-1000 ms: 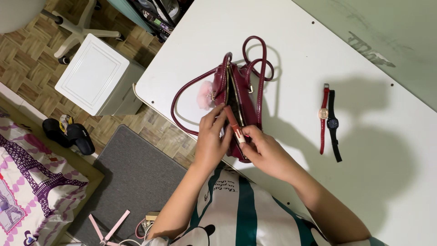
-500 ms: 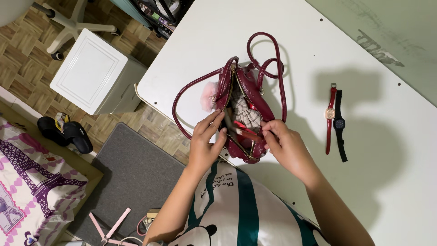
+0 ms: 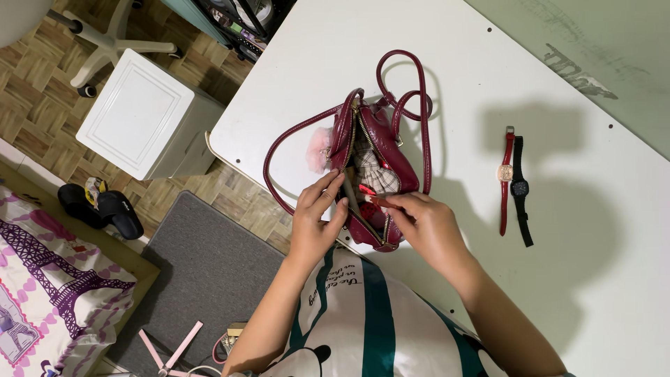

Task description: The person packs a maroon handbag with daily essentials on a white table. They place a pink compact, a round tin, a foundation bottle, a red lipstick, a pink tube, a plaid cloth, a pink hair clip, a white tube, a red watch, and a black watch into the bag, then zip it closed.

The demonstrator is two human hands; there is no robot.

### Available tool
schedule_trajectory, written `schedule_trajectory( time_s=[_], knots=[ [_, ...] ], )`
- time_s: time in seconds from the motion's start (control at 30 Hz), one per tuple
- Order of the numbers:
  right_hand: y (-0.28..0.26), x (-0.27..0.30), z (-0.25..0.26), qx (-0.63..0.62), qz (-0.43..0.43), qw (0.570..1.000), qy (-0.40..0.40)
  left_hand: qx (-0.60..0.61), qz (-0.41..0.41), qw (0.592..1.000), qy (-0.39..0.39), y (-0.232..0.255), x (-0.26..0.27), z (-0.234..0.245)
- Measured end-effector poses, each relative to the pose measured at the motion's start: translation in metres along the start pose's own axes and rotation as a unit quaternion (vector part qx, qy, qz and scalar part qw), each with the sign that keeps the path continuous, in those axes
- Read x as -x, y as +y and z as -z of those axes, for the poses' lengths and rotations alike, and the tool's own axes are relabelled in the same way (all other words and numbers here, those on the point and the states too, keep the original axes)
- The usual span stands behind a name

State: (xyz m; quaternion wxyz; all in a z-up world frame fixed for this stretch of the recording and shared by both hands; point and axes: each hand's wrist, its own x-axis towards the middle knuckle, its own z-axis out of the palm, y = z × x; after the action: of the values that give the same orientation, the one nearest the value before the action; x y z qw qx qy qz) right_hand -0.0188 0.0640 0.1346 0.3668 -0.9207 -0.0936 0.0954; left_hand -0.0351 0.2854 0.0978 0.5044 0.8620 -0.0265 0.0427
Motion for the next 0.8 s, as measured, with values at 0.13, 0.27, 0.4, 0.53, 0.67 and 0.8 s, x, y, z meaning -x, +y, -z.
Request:
schedule_trajectory(
  time_s=[0.13, 0.27, 0.4, 0.53, 0.67, 0.8],
  knots=[
    [-0.001, 0.001, -0.022, -0.040, -0.012, 0.994, 0.106, 0.006, 0.013, 1.000, -0.001, 0.000, 0.001, 0.001],
    [0.004, 0.001, -0.030, -0.003, 0.076, 0.987, 0.138, -0.003, 0.005, 1.000, 0.000, -0.002, 0.002, 0.001],
    [0.009, 0.003, -0.023, -0.001, 0.052, 0.991, 0.124, 0.003, 0.007, 1.000, 0.001, -0.004, 0.002, 0.001],
    [0.009, 0.005, -0.016, -0.048, -0.006, 0.994, 0.099, -0.002, 0.006, 1.000, 0.001, -0.004, 0.002, -0.001],
    [0.009, 0.007, -0.009, -0.078, 0.008, 0.993, 0.089, -0.020, -0.015, 1.000, 0.004, 0.001, 0.000, -0.004],
    [0.024, 0.024, 0.006, -0.177, 0.037, 0.981, 0.065, -0.079, -0.031, 0.996, 0.003, 0.018, -0.003, -0.007]
  ],
)
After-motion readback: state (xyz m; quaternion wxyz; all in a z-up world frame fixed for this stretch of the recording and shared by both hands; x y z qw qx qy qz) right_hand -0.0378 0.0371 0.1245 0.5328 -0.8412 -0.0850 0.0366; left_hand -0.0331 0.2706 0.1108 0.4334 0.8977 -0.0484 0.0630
